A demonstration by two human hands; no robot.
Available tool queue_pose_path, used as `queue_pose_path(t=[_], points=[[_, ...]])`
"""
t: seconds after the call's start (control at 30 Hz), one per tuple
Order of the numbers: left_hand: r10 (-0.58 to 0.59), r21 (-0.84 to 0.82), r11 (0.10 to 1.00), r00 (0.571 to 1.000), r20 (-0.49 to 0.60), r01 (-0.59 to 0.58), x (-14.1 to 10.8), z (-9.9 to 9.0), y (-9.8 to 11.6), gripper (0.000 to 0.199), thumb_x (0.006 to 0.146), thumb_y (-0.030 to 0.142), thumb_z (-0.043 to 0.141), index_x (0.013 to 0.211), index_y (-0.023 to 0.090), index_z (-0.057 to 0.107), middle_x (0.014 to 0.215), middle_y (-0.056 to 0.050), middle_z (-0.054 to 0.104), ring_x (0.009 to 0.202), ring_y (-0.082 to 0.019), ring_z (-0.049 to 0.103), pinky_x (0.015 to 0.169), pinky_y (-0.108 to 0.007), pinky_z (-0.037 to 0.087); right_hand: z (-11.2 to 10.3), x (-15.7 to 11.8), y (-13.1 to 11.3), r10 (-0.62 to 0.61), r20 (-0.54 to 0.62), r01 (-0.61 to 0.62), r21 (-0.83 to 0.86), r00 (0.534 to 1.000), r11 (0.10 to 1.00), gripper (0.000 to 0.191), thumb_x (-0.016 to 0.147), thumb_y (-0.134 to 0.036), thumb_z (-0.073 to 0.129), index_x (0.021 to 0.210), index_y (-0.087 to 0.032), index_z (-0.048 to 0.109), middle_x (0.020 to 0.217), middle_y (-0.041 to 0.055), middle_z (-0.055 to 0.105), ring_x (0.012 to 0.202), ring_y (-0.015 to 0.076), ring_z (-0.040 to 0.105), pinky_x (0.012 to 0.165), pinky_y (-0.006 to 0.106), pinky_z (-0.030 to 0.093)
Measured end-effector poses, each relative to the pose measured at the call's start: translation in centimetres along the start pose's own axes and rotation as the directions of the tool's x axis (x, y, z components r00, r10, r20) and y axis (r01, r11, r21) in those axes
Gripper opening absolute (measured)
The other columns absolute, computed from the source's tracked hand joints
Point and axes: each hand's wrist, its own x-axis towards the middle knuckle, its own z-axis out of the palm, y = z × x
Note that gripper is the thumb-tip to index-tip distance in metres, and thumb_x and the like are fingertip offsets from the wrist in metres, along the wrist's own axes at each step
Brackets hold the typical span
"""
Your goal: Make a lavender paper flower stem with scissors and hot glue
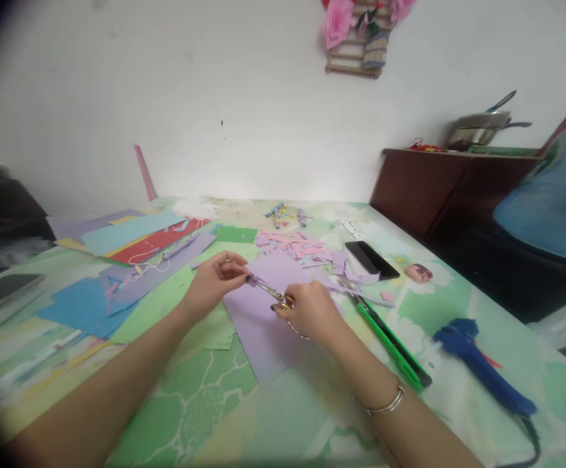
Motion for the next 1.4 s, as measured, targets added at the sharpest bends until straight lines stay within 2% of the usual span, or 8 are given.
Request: queue_pose_path(t=[0.23, 0.53, 0.8, 1.13, 1.4], points=[[0.028, 0.128, 0.991, 0.999, 0.029, -0.032, 0.16, -0.27, -0.24, 0.021, 0.063, 0.013, 0.066, 0.082, 0.016, 0.058, 0.071, -0.004, 0.069, 0.069, -0.018, 0.066, 0.070, -0.029, 0.050, -0.15, 0.04, -0.20, 0.008, 0.031, -0.005, -0.088, 0.999, 0.996, 0.022, 0.069, -0.036, 0.063, 0.058, -0.018, 0.059, 0.045, -0.0006, 0.050, 0.049, 0.0115, 0.043, 0.051, 0.022, 0.027], [-0.038, -0.035, 0.999, 0.999, -0.036, 0.037, 0.02, 0.02, -0.05, 0.020, 0.063, 0.013, 0.068, 0.079, 0.015, 0.057, 0.068, -0.002, 0.068, 0.066, -0.017, 0.067, 0.068, -0.029, 0.050, -0.11, 0.04, -0.18, 0.009, -0.008, -0.008, 0.069, 1.000, 0.998, 0.029, 0.069, -0.038, 0.063, 0.050, -0.018, 0.053, 0.042, -0.0039, 0.043, 0.044, 0.0088, 0.033, 0.047, 0.021, 0.024], [-0.082, -0.120, 0.990, 0.994, -0.067, 0.074, -0.03, 0.14, -0.15, 0.021, 0.062, 0.010, 0.068, 0.079, 0.015, 0.057, 0.066, -0.001, 0.066, 0.063, -0.016, 0.066, 0.066, -0.029, 0.049, 0.09, -0.05, -0.49, 0.009, -0.030, -0.003, 0.179, 1.000, 0.984, 0.032, 0.068, -0.036, 0.064, 0.046, -0.018, 0.049, 0.041, -0.0049, 0.040, 0.043, 0.0078, 0.032, 0.045, 0.021, 0.023], [-0.106, -0.179, 0.980, 0.992, -0.070, 0.092, -0.01, 0.11, -0.67, 0.021, 0.063, 0.012, 0.069, 0.080, 0.014, 0.057, 0.068, -0.001, 0.065, 0.064, -0.014, 0.065, 0.067, -0.029, 0.050, 0.35, -0.18, -0.53, 0.015, -0.045, -0.005, 0.207, 0.999, 0.978, 0.035, 0.069, -0.038, 0.063, 0.047, -0.017, 0.046, 0.041, -0.0056, 0.038, 0.044, 0.0076, 0.030, 0.046, 0.021, 0.023], [-0.113, -0.192, 0.975, 0.994, -0.012, 0.109, -0.43, 0.46, -0.22, 0.026, 0.066, 0.017, 0.071, 0.086, 0.015, 0.055, 0.073, -0.003, 0.066, 0.072, -0.018, 0.068, 0.070, -0.031, 0.049, 0.70, -0.20, -0.41, -0.005, -0.069, 0.020, 0.211, 0.998, 0.977, 0.034, 0.071, -0.039, 0.059, 0.048, -0.017, 0.047, 0.041, -0.0052, 0.039, 0.043, 0.0071, 0.030, 0.045, 0.020, 0.024]])
